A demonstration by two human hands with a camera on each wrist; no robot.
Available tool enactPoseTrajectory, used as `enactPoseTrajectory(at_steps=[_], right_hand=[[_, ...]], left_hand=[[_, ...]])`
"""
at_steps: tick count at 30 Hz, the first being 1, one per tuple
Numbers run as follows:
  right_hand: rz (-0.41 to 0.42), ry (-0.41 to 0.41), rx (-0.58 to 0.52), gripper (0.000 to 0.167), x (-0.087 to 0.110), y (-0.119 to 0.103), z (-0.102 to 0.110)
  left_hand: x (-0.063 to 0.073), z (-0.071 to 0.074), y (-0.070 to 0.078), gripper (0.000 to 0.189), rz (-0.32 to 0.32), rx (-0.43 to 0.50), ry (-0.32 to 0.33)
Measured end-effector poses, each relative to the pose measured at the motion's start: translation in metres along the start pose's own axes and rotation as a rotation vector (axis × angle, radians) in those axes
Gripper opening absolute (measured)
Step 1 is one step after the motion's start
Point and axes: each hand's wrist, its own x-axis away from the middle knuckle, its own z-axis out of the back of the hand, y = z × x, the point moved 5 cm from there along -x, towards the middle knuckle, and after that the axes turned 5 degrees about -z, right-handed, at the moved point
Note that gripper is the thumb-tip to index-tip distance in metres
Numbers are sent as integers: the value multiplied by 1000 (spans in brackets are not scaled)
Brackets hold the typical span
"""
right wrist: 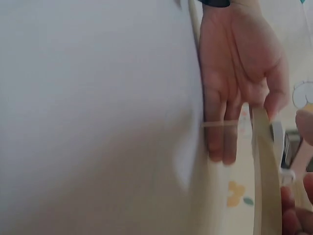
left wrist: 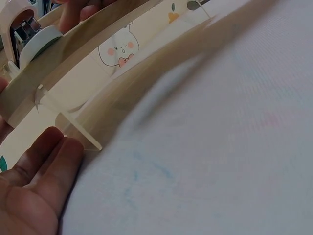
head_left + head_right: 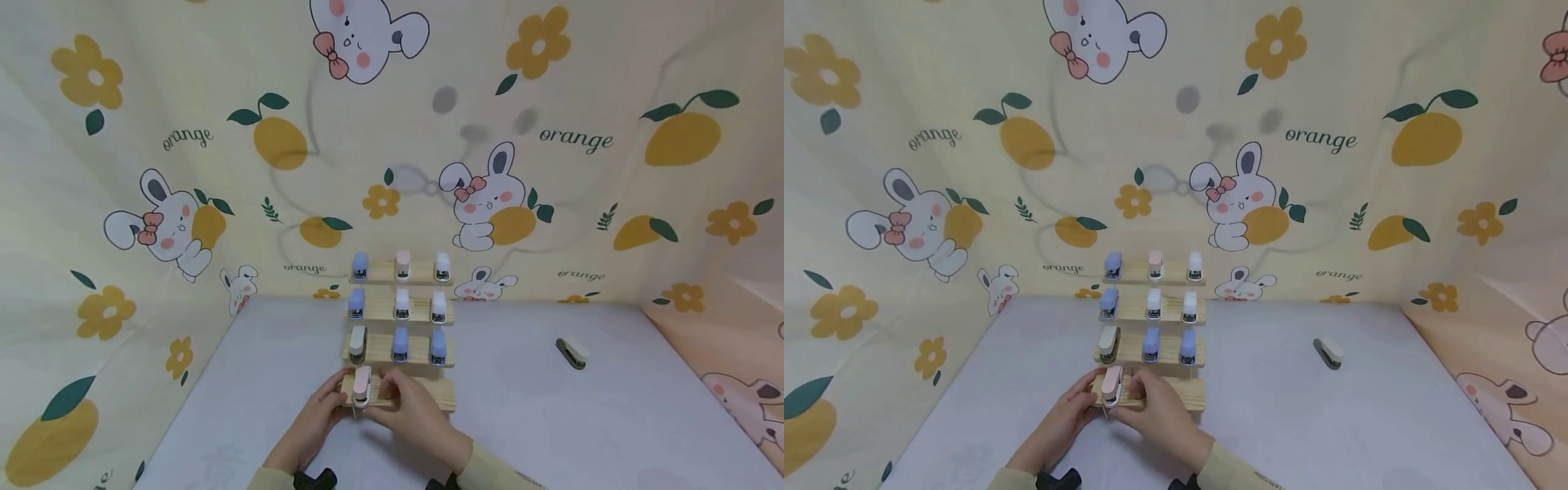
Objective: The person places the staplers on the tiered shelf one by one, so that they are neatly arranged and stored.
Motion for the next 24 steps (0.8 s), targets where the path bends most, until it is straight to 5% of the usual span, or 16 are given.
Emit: enactPoseTrajectory(at_steps=[8, 16, 24], right_hand=[[24, -90, -66, 54, 20, 21, 27], [30, -82, -61, 43, 37, 41, 51], [76, -13, -64, 35, 44, 53, 77]], left_hand=[[-2, 3, 0, 56, 1, -15, 39], [0, 3, -3, 57, 59, -20, 62], [0, -1, 1, 56, 52, -24, 57]])
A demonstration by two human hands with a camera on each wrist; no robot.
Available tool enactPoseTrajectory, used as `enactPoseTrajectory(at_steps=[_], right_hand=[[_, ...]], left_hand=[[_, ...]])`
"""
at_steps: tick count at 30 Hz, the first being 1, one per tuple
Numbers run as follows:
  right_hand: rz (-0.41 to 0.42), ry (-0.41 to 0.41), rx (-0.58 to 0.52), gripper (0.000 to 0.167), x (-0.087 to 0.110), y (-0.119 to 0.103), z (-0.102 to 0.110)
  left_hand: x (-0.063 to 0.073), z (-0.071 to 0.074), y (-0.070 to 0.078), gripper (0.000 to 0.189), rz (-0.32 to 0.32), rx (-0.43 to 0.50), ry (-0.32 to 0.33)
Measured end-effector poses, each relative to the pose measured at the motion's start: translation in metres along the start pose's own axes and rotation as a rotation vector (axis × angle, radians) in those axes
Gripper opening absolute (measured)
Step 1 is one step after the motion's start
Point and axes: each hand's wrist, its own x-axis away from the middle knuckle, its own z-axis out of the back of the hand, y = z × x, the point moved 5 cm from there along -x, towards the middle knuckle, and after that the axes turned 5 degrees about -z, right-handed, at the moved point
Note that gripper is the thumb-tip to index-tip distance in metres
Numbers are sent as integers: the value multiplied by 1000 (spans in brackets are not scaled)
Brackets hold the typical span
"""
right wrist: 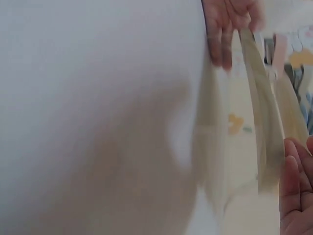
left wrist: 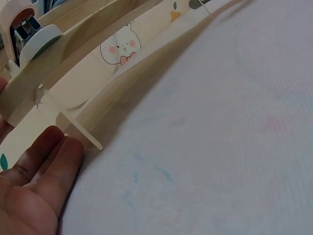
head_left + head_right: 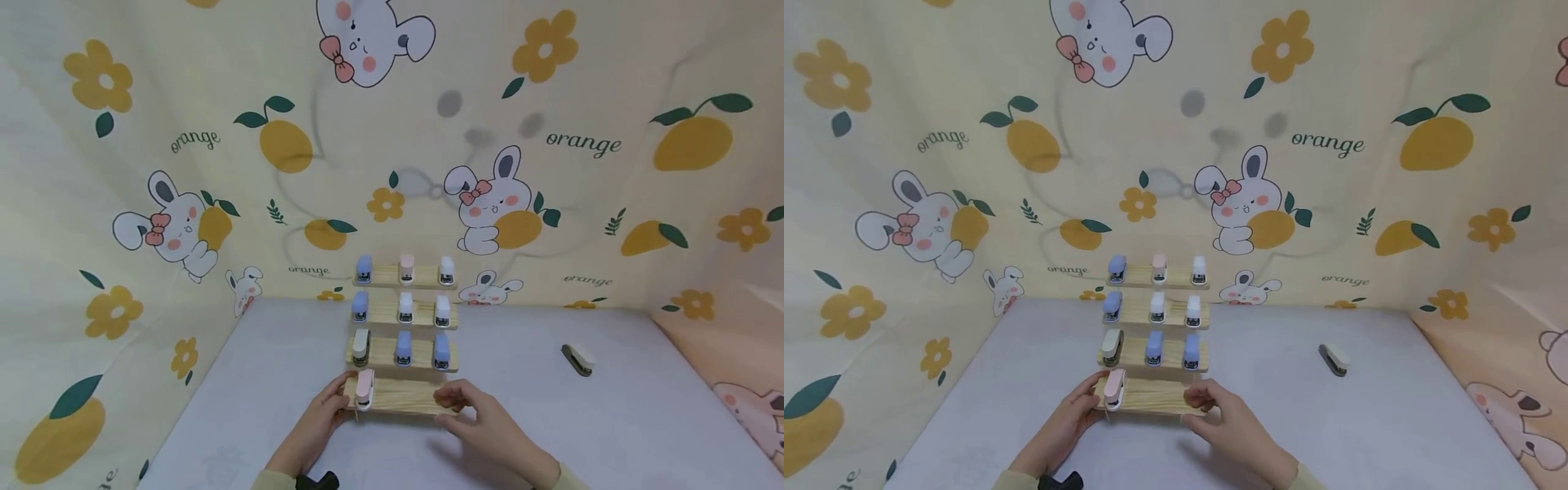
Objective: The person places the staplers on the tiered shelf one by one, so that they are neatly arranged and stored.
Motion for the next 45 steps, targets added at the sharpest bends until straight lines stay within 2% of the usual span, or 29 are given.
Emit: enactPoseTrajectory(at_steps=[5, 9, 13, 16, 22, 26, 31, 38, 41, 45], right_hand=[[-88, 124, 65, 26, 8, 19, 35], [-173, 231, 159, 28, 13, 37, 70], [-175, 309, 248, 35, 20, 51, 100], [-169, 338, 294, 40, 25, 58, 119], [-210, 391, 370, 53, 30, 75, 150], [-231, 438, 353, 58, 33, 80, 167], [-280, 444, 315, 65, 33, 86, 182], [-327, 466, 217, 73, 31, 109, 200], [-381, 471, 142, 76, 29, 122, 209], [-508, 435, 14, 90, 25, 140, 216]], left_hand=[[-1, -1, 2, 56, -9, -10, -2], [-1, -1, 3, 56, -25, -11, -14], [-1, -1, 5, 56, -37, -8, -17], [-1, -1, 4, 57, -34, -4, -17], [1, -2, 0, 57, -25, 6, -11], [1, -1, -1, 56, -30, 2, -7], [0, -2, 0, 55, -36, 0, -10], [-1, -1, -2, 55, -36, 3, -6], [-2, -1, -2, 55, -41, 8, -8], [-3, -2, -1, 55, -52, 8, -18]])
